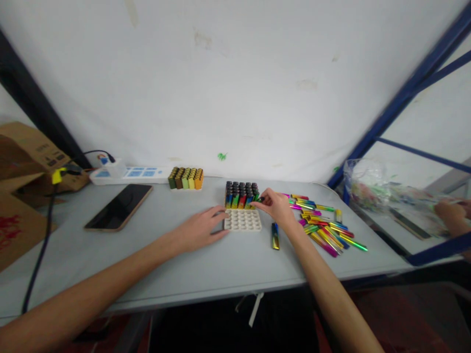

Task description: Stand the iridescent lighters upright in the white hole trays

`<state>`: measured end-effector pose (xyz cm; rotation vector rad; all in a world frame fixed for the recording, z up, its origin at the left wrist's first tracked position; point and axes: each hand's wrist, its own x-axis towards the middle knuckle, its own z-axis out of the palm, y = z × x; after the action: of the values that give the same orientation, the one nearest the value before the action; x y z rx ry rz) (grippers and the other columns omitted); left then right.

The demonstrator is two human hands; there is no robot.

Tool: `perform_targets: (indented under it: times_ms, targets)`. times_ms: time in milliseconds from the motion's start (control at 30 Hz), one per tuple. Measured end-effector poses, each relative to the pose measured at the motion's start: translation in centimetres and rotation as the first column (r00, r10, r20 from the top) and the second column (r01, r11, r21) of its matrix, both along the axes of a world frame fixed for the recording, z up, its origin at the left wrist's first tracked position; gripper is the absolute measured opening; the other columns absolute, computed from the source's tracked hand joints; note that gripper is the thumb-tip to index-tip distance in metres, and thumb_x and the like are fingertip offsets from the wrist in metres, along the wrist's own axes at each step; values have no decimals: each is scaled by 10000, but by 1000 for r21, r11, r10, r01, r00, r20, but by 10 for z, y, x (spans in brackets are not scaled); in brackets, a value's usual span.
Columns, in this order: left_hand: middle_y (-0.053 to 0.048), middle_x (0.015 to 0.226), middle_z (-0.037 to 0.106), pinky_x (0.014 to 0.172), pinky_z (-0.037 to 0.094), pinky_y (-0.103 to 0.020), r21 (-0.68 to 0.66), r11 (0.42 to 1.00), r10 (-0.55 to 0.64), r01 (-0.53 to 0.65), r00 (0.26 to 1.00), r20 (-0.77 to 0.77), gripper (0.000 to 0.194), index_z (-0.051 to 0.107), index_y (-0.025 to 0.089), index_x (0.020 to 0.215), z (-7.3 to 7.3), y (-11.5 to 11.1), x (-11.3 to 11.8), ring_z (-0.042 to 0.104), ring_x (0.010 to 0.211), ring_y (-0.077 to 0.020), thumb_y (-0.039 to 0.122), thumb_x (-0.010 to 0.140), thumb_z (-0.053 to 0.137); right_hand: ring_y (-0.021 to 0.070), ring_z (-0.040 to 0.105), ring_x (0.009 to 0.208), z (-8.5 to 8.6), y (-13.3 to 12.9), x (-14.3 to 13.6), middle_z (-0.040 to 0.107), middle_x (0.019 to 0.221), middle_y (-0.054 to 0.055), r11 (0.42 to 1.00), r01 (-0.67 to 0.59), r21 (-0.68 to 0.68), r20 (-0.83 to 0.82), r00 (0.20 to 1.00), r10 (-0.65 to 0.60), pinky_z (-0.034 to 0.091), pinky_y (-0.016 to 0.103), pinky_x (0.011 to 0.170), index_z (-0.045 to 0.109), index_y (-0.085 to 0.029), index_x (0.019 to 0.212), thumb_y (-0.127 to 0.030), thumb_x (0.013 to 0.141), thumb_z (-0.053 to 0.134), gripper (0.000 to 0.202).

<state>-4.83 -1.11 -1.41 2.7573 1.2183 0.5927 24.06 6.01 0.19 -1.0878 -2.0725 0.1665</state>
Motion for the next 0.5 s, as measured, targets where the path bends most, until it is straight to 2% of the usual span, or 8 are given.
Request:
perform_targets:
  times_ms: [133, 333, 500]
  targets:
    - [-139, 1373, 590, 1087, 527, -440, -1, 1000, 13, -13, 1000, -14, 341, 610, 201, 1290, 1, -1, 0, 643, 1190, -269, 387, 1005, 586, 166, 620, 572, -1, 1, -2, 681, 662, 14, 1000, -1, 1, 18, 1000, 1, 511, 280, 584, 623, -229, 878, -690, 881, 648, 462]
    - [-141, 1372, 596, 1077, 535, -444, 0, 1000, 12, -12, 1000, -13, 338, 618, 202, 1282, 2, -1, 1, 645, 1191, -280, 388, 1002, 586, 196, 667, 768, 8, 0, 10, 666, 884, 65, 991, -130, 42, 26, 991, 129, 610, 339, 757, 692, -225, 1108, -555, 977, 589, 370]
    - [-128, 1379, 593, 1078, 532, -427, 3, 1000, 10, -10, 1000, 12, 335, 624, 213, 1276, 1, -1, -1, 646, 1197, -274, 400, 1002, 579, 219, 688, 909, 13, -4, 22, 659, 1030, 93, 992, -124, -17, 1, 992, 124, 638, 378, 844, 687, -241, 1211, -468, 1010, 554, 331]
